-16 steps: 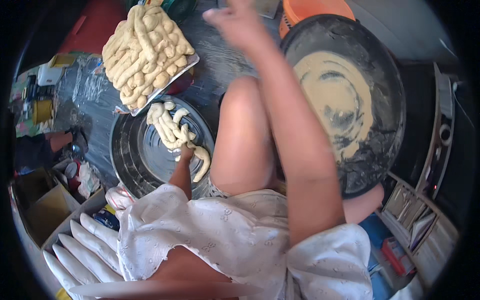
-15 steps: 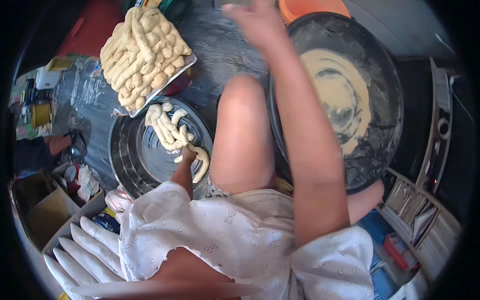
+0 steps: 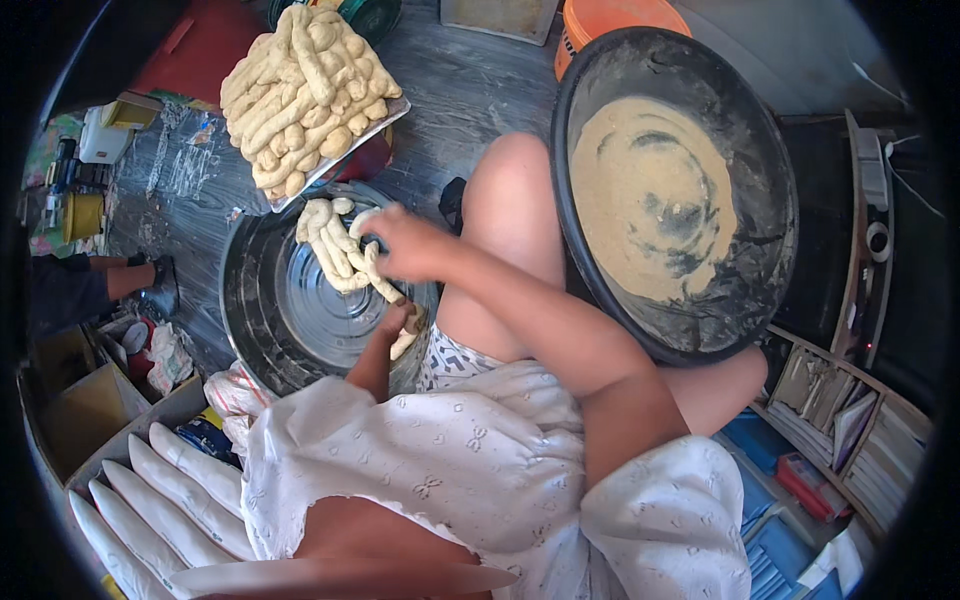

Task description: Preparing and shaping dough for bread in a bakery production area.

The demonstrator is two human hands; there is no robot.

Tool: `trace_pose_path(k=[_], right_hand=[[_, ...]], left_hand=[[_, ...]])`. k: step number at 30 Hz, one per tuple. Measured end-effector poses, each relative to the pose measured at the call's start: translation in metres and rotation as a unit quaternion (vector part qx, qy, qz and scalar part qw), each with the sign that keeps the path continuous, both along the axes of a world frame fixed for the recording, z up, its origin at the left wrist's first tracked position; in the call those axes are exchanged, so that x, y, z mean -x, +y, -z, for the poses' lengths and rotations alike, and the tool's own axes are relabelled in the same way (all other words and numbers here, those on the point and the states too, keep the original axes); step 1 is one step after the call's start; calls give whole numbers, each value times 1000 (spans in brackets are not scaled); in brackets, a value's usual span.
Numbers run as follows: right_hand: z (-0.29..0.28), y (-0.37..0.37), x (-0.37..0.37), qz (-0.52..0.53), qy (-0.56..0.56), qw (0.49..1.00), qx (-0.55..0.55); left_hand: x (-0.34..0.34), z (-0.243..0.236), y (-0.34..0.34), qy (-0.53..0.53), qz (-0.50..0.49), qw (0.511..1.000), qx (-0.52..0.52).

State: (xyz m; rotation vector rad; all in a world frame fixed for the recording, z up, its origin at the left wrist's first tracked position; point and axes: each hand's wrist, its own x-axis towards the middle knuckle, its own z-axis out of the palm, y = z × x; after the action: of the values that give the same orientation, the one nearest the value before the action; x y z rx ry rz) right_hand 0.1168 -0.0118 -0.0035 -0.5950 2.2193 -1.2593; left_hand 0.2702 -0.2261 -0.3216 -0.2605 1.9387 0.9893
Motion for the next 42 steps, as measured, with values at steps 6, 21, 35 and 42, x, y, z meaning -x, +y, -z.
trace_pose_path(k=[6, 21, 35, 42], right_hand=[[8, -29, -27, -178, 26, 971, -159], [-127, 110, -14, 88, -169, 908, 373], [-17, 394, -110, 197, -203, 944, -169], [113, 491, -39, 626, 36, 706, -329]], left_hand=[[50, -287, 23, 72, -256, 867, -421], [155, -485, 139, 261, 103, 442, -852], [233, -348, 383, 388, 463, 796, 35], [242, -325, 375, 409, 351, 840, -63]])
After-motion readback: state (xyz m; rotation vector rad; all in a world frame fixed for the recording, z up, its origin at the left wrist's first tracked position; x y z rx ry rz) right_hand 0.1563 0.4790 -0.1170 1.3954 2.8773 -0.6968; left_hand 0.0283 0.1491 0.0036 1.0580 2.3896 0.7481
